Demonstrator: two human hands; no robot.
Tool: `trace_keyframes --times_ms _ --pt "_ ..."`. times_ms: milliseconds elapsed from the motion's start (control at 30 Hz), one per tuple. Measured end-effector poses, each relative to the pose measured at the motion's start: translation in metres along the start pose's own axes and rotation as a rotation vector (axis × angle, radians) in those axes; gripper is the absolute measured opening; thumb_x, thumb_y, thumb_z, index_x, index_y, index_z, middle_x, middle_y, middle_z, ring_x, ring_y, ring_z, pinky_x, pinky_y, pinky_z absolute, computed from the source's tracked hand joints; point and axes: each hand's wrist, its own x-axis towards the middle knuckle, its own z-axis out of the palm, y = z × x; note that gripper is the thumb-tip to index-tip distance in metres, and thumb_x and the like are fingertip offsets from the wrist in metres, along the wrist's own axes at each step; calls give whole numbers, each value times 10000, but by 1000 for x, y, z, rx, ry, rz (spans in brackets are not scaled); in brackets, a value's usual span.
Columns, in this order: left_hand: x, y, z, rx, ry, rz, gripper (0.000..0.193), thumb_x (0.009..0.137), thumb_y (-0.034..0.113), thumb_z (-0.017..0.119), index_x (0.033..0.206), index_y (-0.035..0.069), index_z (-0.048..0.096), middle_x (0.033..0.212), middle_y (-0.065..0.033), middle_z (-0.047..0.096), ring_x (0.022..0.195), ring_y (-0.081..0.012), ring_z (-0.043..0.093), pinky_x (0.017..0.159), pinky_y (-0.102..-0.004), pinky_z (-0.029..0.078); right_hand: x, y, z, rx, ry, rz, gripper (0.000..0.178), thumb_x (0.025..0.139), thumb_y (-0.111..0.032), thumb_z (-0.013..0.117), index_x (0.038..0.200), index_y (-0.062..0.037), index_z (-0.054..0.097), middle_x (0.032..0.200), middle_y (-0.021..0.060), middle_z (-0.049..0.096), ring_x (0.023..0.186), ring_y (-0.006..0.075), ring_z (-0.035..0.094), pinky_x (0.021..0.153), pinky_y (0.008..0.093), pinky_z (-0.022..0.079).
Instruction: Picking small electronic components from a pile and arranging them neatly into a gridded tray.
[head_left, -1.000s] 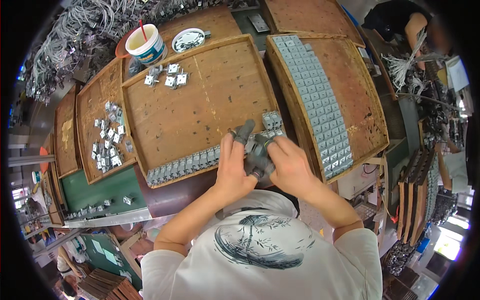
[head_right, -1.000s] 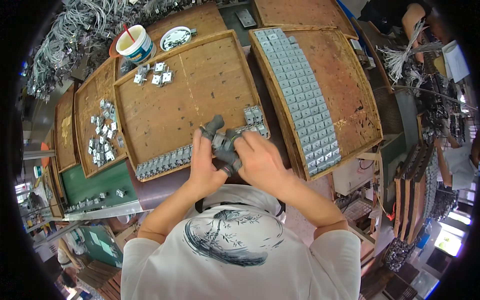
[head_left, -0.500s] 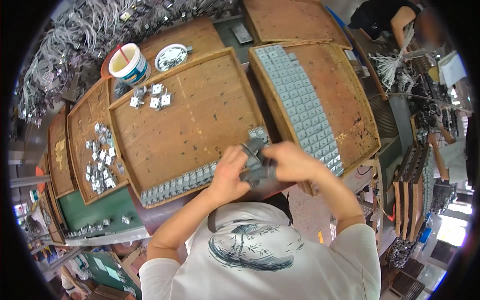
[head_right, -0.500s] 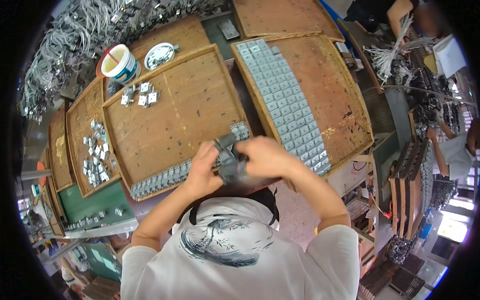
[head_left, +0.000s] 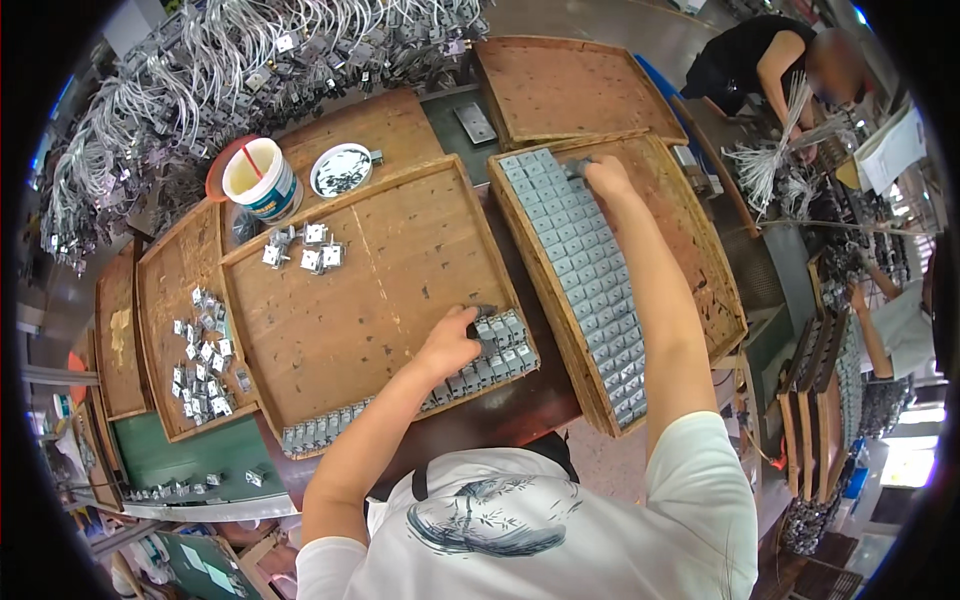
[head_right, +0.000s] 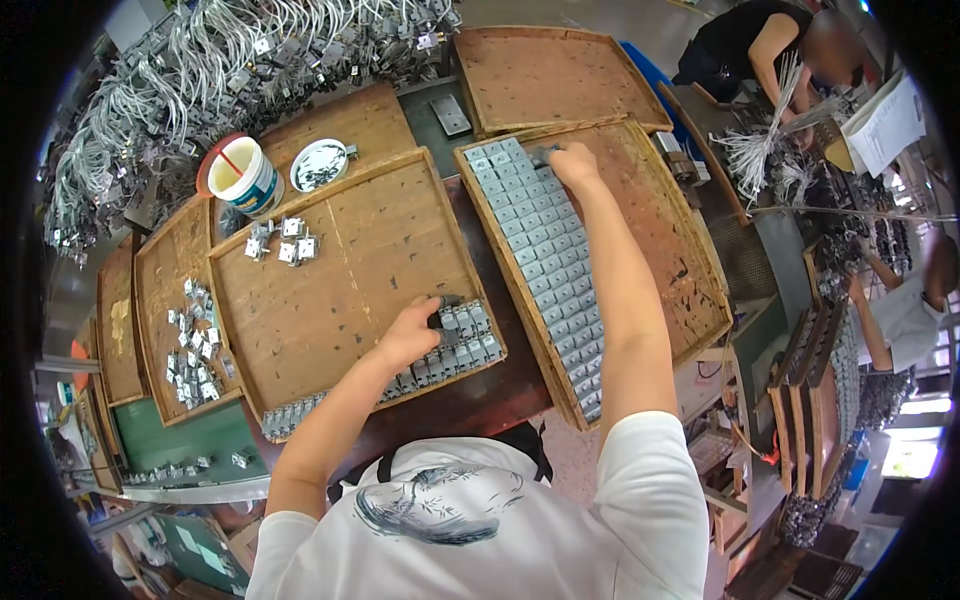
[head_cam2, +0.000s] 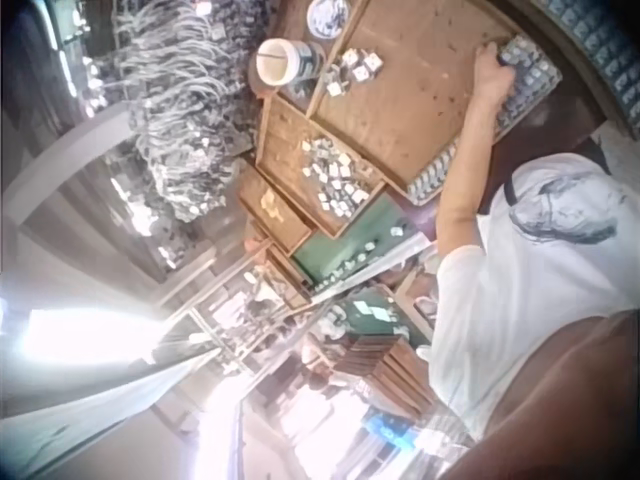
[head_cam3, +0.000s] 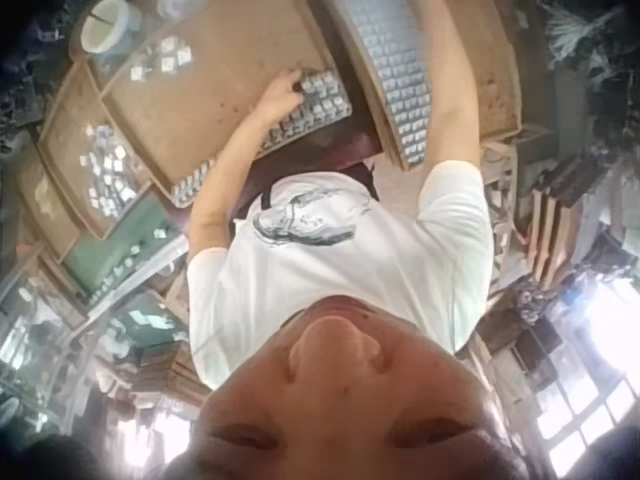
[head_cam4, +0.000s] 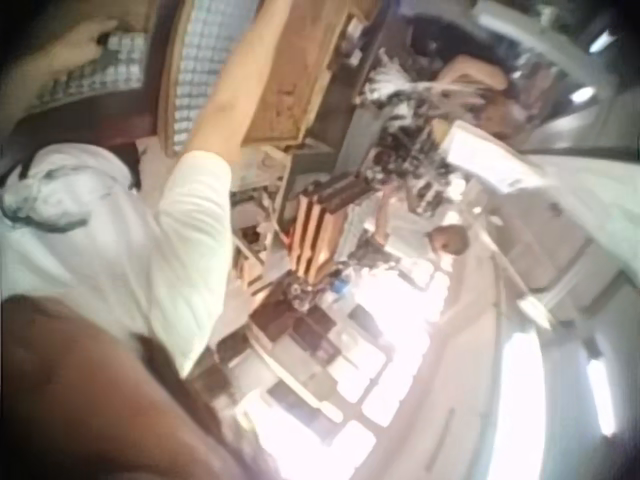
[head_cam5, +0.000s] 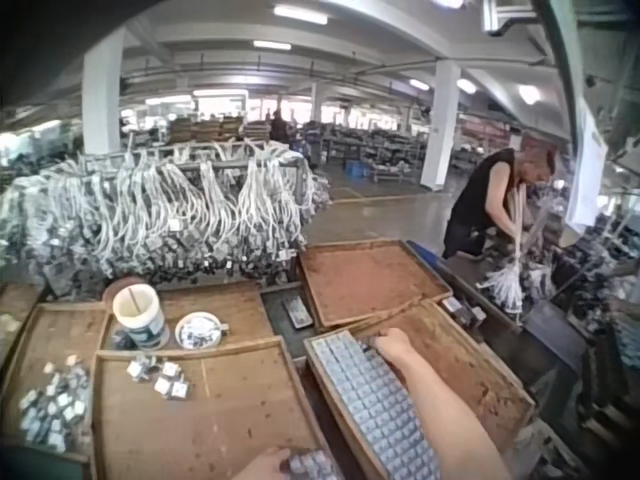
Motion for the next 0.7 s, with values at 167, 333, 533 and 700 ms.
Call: trace_keyframes --times_ms 167,333,533,700 --pt "-33 -4 -10 -61 128 147 537 731 -128 557 1251 8 551 1129 -124 484 1042 -242 535 862 -310 468 -26 2 -14 433 5 -83 246 915 -141 552 1068 34 634 913 119 666 759 192 626 613 308 465" --pt "-128 -35 -44 -284 532 271 445 798 -119 579 1218 25 587 1078 -85 489 961 -194 550 782 -276 488 -142 -69 -13 945 -287 -97 255 957 -199 562 1138 -23 599 979 100 669 773 188 629 636 298 486" --pt "-231 -67 -98 314 1077 -9 283 827 -17 597 1105 22 628 887 -148 593 822 -286 601 716 -332 471 -234 -68 21 1040 -470 -154 383 958 -136 579 1327 -61 511 1085 56 646 905 155 628 702 296 510" --pt "-299 -115 -139 496 1121 -869 369 828 264 588 1164 113 571 921 -217 679 903 -411 647 745 -531 487 -279 -57 67 1139 -727 -80 345 967 -139 566 1282 -2 532 1083 108 660 932 185 656 688 287 555"
